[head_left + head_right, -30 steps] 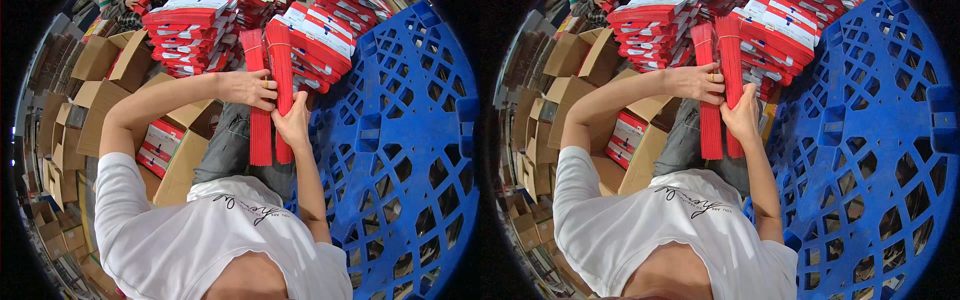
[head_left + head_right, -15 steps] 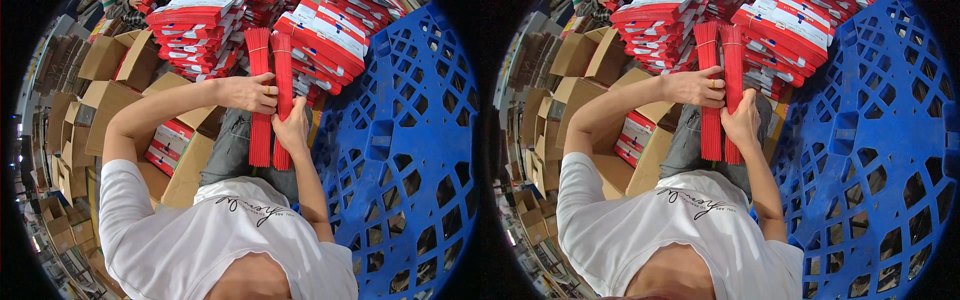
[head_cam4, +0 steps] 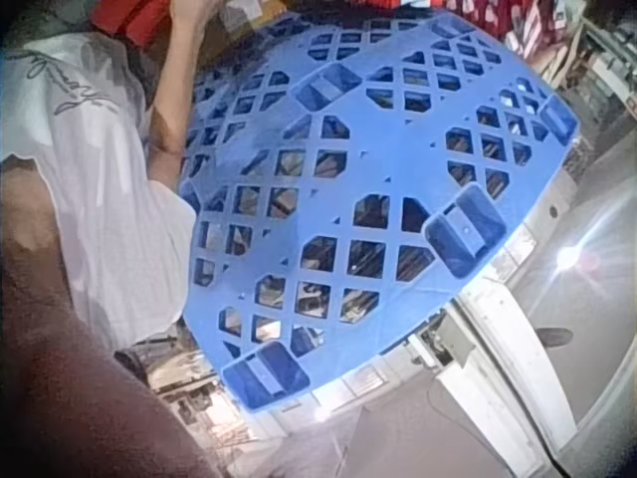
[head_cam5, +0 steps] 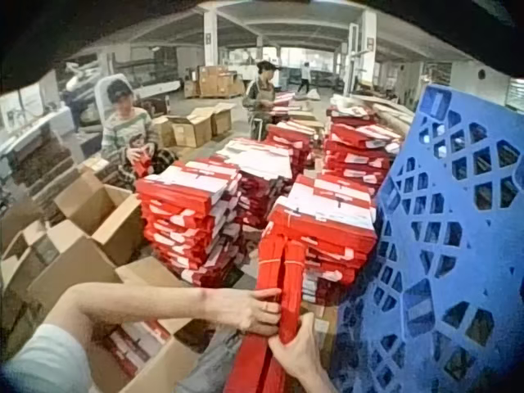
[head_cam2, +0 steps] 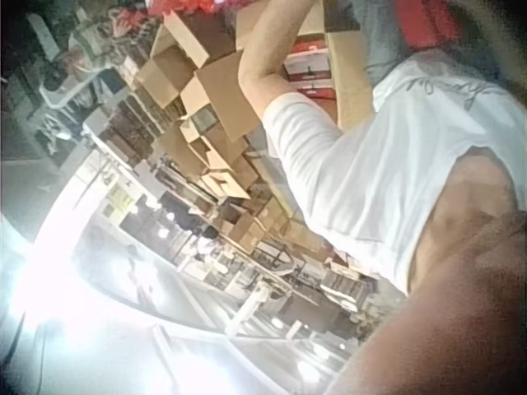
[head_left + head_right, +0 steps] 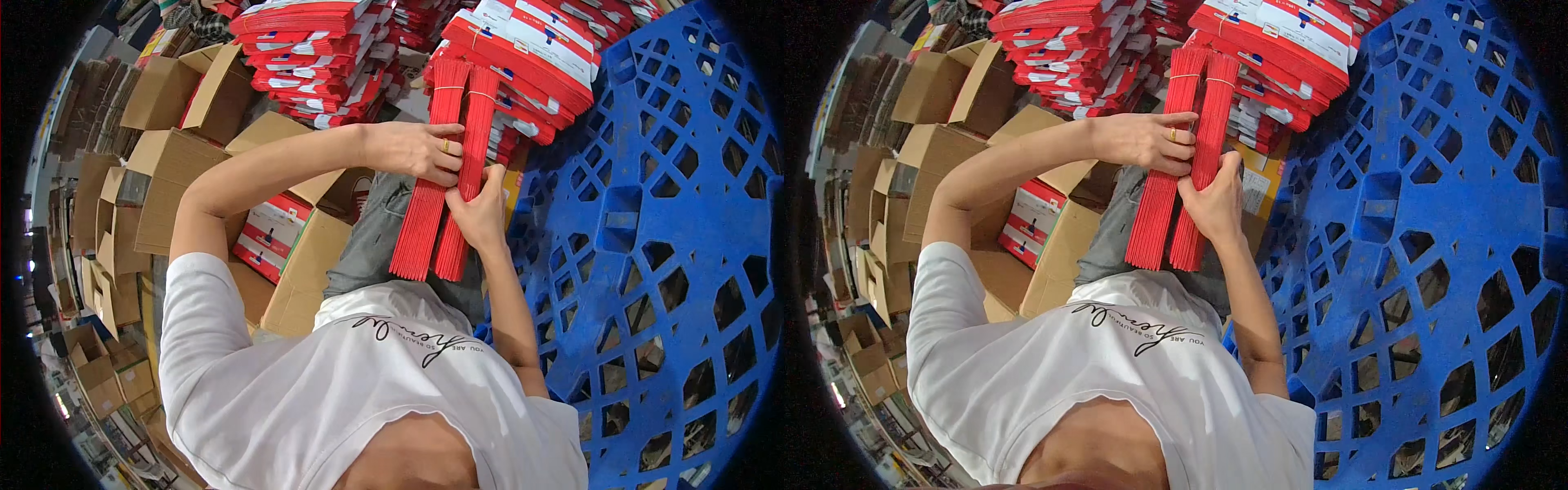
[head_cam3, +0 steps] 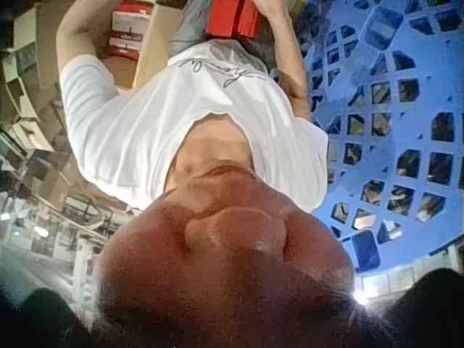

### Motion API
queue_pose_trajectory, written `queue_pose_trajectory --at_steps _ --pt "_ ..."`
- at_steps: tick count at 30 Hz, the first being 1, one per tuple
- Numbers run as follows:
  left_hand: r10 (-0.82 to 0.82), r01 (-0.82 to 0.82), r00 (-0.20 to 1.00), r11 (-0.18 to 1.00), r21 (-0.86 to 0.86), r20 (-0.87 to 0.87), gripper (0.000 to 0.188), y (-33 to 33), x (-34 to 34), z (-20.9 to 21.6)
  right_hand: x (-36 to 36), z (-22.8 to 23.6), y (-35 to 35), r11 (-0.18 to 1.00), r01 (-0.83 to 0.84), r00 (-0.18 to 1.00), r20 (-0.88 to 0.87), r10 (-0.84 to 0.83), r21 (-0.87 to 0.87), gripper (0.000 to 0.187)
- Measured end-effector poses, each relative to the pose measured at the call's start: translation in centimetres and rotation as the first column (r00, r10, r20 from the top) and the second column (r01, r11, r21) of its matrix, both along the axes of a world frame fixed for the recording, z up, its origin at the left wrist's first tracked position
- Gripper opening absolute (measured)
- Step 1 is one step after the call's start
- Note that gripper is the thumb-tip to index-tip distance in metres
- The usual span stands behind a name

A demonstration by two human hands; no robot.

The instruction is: The person sits on the floor in a warehouse and repeatedly picks up stacks of red envelopes from a blue crate. They fan the envelopes to inspect them, then place the stacks into cardboard boxes. The process is repeated continuously.

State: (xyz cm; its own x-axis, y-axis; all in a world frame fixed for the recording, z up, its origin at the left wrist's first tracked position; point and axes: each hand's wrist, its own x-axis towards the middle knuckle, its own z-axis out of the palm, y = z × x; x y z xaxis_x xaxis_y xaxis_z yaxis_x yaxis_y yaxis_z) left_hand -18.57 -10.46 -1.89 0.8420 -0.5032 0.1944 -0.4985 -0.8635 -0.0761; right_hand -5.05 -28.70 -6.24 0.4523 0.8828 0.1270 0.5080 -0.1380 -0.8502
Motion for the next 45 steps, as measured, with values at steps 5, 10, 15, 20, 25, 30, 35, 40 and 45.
queue_pose_trajectory --at_steps 5,10,15,20,25,30,35,40,45 --pt "0.032 -0.033 0.998 0.999 -0.023 -0.049 0.034 0.2 0.1 0.5 0.1 -0.4 -0.1 1.0 0.019 1.0 -0.001 -0.019 -0.024 0.052" --pt "0.104 -0.102 0.994 0.993 -0.056 0.019 0.041 0.3 -1.2 -0.8 -0.2 -1.6 -0.2 0.998 0.01 1.0 0.013 -0.01 0.055 0.053" --pt "0.452 -0.458 0.885 0.798 -0.393 -0.113 0.057 -1.9 -4.3 1.4 0.5 -2.7 -0.7 0.986 -0.092 0.933 -0.333 0.134 0.139 0.036" --pt "0.366 -0.371 0.924 0.801 -0.47 -0.106 0.048 -5.7 -3.8 -1.6 0.0 -4.5 0.7 0.964 -0.168 0.778 -0.573 0.259 0.208 0.023" --pt "0.39 -0.345 0.921 0.8 -0.49 -0.012 0.045 -6.2 -4.5 -3.8 0.9 -5.8 2.8 0.975 -0.056 0.833 -0.528 0.164 0.214 0.028" --pt "0.41 -0.386 0.911 0.822 -0.42 -0.034 0.046 -6.1 -4.6 -3.9 1.5 -5.3 3.8 0.968 -0.086 0.842 -0.502 0.197 0.235 0.039" --pt "0.422 -0.4 0.906 0.842 -0.361 -0.022 0.049 -5.5 -5.0 -4.1 1.3 -5.3 3.9 0.974 -0.11 0.881 -0.434 0.188 0.199 0.041" --pt "0.426 -0.399 0.905 0.841 -0.365 -0.009 0.047 -5.0 -5.6 -4.8 2.2 -5.2 3.3 0.947 -0.026 0.937 -0.324 0.135 0.32 0.04" --pt "0.434 -0.412 0.901 0.834 -0.368 -0.026 0.045 -5.4 -5.1 -4.1 3.1 -2.3 3.2 0.961 -0.099 0.986 -0.102 0.129 0.26 0.015"
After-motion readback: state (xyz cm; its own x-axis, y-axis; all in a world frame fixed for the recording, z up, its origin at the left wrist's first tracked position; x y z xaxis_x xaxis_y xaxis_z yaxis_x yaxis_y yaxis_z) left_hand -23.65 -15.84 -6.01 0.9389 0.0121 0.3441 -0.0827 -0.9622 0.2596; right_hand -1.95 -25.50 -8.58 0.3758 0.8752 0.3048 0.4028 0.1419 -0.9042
